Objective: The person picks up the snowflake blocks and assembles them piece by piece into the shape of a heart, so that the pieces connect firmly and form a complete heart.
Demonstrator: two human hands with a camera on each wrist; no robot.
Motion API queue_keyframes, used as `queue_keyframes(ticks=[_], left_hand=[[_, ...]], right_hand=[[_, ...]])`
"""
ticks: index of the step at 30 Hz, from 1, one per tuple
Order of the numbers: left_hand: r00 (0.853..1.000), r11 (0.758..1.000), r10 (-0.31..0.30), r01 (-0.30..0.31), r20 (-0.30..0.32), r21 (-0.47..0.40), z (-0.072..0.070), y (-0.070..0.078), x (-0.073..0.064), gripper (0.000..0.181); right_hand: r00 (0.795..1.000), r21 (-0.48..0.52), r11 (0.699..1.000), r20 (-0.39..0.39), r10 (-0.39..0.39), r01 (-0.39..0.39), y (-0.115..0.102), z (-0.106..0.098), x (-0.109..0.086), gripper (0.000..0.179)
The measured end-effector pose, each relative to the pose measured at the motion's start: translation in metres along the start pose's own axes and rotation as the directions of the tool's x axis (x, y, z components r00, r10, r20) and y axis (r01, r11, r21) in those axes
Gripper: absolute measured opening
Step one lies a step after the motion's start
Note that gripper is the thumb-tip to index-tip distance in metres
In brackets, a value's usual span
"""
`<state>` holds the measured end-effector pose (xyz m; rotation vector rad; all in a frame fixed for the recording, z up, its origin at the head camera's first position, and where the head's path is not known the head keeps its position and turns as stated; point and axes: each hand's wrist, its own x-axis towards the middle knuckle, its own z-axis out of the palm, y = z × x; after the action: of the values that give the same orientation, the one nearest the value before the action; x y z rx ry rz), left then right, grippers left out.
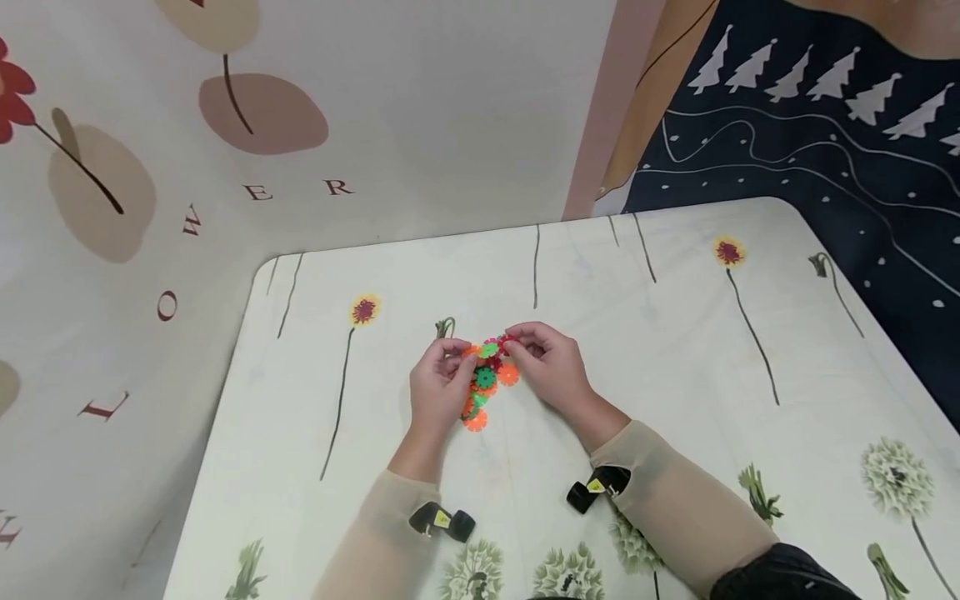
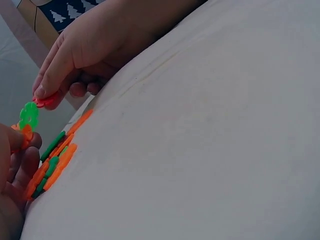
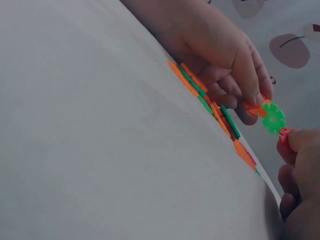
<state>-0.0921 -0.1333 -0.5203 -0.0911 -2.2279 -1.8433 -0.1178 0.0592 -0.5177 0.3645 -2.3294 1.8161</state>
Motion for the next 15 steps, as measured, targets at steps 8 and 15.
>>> queue_keyframes(ticks=[8, 15], left_hand=[[0.998, 0.999, -0.037, 0.038, 0.046, -0.019, -0.0017, -0.0005, 0.0, 0.013], [0.995, 0.996, -0.084, 0.086, 0.059, -0.032, -0.004, -0.0009, -0.0002, 0.013]], right_hand=[[0.999, 0.013, 0.999, 0.042, 0.035, -0.035, -0.0023, -0.003, 0.0, 0.011], [0.997, 0.047, 0.998, 0.067, 0.041, -0.044, -0.0009, -0.0049, 0.0005, 0.012]])
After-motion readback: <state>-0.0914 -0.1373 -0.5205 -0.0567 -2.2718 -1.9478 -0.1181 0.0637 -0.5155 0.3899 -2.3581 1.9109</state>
